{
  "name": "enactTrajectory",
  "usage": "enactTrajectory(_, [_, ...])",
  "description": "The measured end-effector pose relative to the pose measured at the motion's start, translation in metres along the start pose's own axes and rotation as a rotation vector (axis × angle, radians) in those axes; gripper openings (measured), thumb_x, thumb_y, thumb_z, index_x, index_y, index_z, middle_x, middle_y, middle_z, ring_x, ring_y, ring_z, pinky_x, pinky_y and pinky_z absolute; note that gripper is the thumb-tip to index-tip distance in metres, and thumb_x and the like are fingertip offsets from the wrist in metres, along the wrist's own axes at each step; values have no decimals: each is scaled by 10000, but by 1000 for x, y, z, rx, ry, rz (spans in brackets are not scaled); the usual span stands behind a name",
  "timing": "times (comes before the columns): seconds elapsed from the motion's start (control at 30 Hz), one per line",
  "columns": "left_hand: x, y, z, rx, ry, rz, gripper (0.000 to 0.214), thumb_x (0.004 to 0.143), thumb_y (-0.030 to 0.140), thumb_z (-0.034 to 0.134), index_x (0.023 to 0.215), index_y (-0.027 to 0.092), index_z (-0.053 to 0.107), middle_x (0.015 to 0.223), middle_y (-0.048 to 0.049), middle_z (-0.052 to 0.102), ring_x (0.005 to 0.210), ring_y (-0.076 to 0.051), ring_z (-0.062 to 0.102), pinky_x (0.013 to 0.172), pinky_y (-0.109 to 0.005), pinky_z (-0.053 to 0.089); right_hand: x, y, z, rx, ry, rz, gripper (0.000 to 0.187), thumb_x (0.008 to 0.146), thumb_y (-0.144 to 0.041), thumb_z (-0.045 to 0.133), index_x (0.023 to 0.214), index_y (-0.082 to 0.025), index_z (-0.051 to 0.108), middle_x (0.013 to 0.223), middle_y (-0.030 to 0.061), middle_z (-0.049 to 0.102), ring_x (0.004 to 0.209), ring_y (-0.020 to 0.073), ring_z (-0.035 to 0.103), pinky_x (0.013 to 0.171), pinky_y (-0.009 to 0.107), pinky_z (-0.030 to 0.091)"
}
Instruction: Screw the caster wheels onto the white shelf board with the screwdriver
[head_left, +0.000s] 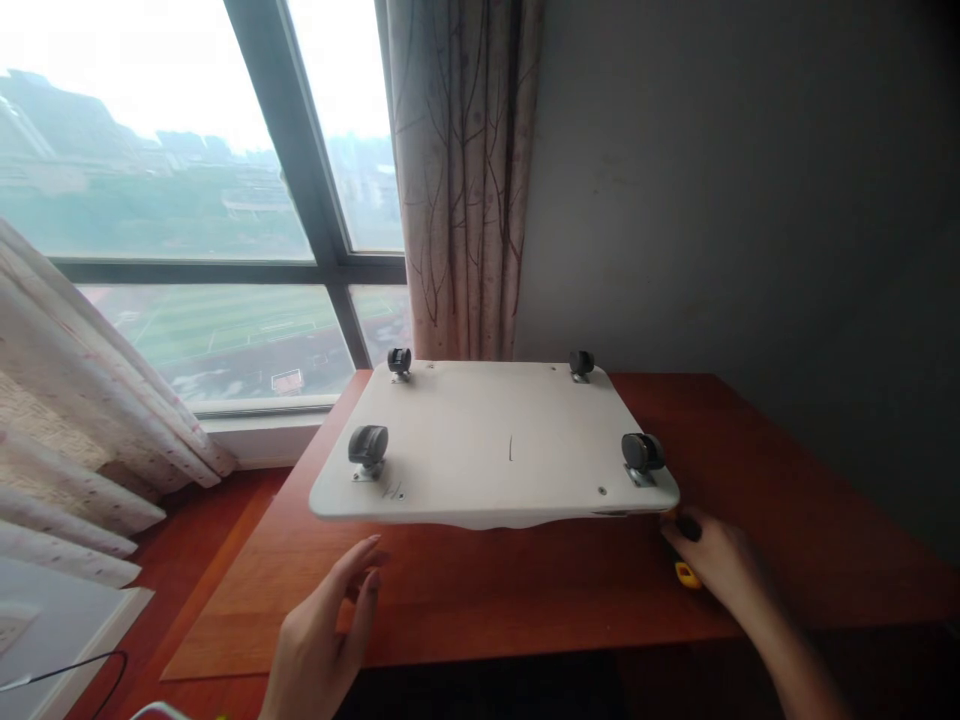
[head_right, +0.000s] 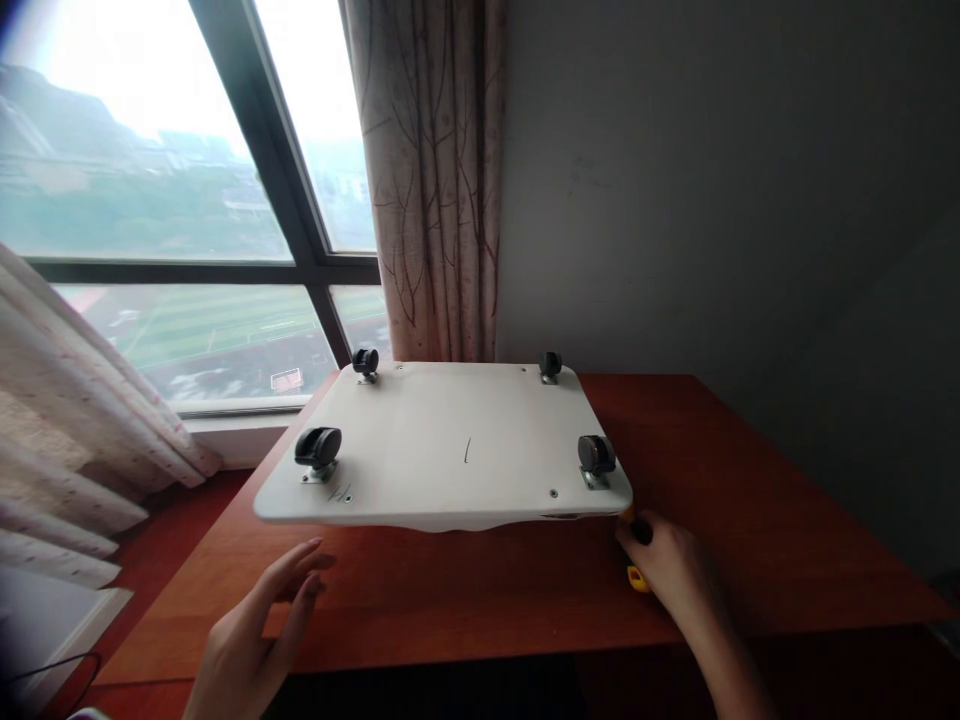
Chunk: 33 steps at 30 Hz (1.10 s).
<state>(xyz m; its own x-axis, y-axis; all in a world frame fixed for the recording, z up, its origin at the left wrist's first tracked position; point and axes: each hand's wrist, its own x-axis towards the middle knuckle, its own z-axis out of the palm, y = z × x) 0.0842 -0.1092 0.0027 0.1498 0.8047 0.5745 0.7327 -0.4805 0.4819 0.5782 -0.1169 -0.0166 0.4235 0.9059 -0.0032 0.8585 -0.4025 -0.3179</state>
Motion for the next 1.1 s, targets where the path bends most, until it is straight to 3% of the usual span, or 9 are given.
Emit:
enactTrajectory(0.6, [1,1,-2,25,-41,26,299,1013,304,504,1290,205,556,976,-53,775,750,-154,760,728,-211,607,2,-12,7,-111,-13,-96,348,923,-450,503,947,-201,745,927,128,786,886,315,753,687,348,503])
enactTrajectory(1.1, [3,2,-10,49,-61,41,356,1011,300,516,1356,216,531,1035,-66,772,791,-162,755,770,-238,612,-11,-25,1,-239,-65,-39,612,962,-625,335,1187,-165,670,976,176,762,854,362,750,642,390,504])
